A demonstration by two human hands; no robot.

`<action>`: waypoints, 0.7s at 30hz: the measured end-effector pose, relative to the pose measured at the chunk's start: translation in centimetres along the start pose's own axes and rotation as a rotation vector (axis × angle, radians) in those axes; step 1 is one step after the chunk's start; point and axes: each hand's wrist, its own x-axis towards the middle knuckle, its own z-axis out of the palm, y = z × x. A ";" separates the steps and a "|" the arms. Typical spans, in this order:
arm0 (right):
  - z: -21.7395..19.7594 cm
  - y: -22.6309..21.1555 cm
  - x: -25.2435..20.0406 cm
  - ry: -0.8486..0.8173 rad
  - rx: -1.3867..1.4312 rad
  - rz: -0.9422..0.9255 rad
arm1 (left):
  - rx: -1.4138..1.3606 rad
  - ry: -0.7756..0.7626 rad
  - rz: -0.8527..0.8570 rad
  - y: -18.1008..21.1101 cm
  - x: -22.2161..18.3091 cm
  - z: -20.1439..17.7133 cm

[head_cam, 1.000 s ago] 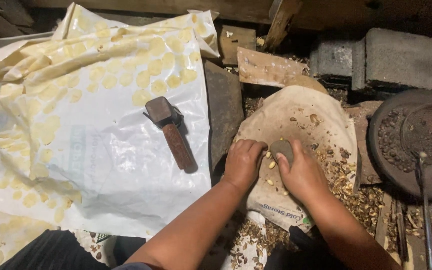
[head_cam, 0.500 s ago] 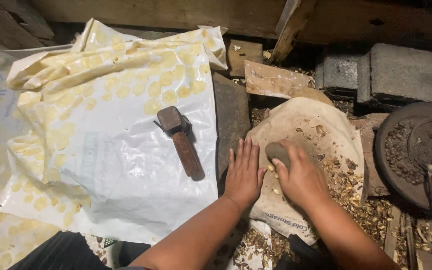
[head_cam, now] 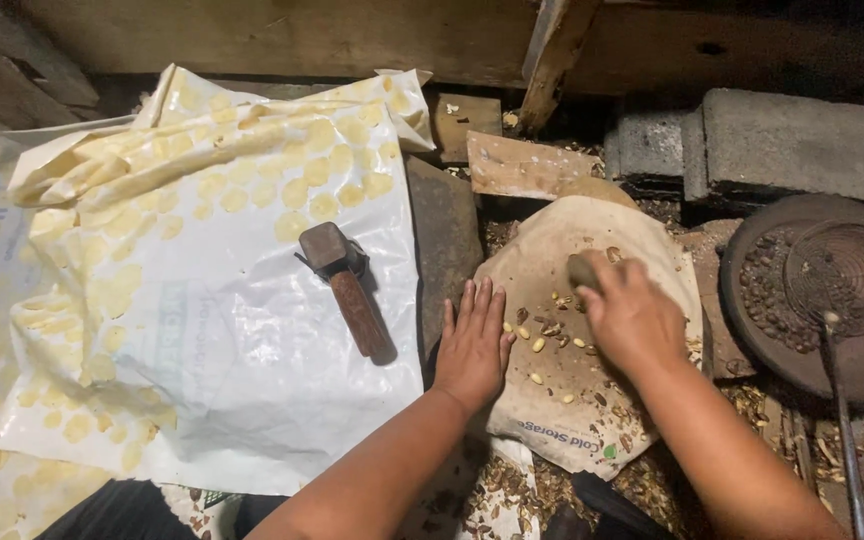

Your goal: Cracking nut shells with a hammer and peeling kernels by hand on a stone surface

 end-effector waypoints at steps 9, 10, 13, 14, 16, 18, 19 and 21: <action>5.0 4.8 -1.1 0.182 -0.111 -0.180 | 0.005 0.240 0.144 -0.7 0.9 0.4; 6.7 5.0 -0.7 0.224 -0.044 -0.303 | 0.009 0.192 0.141 -1.3 1.2 1.0; 10.1 4.9 0.2 0.263 -0.082 -0.240 | -0.001 0.132 0.116 -1.1 1.5 1.1; 9.0 4.6 0.0 0.265 -0.079 -0.243 | 0.003 0.134 0.115 -1.2 1.4 1.1; 6.7 4.2 -0.4 0.054 0.089 -0.090 | -0.129 0.105 0.034 -1.4 1.5 1.0; 8.6 4.6 -1.2 0.066 0.167 -0.029 | -0.405 0.111 -0.150 0.2 2.0 -0.6; 9.6 4.8 -1.7 0.073 0.243 0.031 | -0.682 0.116 -0.339 1.0 2.0 -1.5; 8.9 3.2 -3.0 0.014 0.206 -0.029 | -0.917 0.077 -0.431 0.4 2.2 -0.3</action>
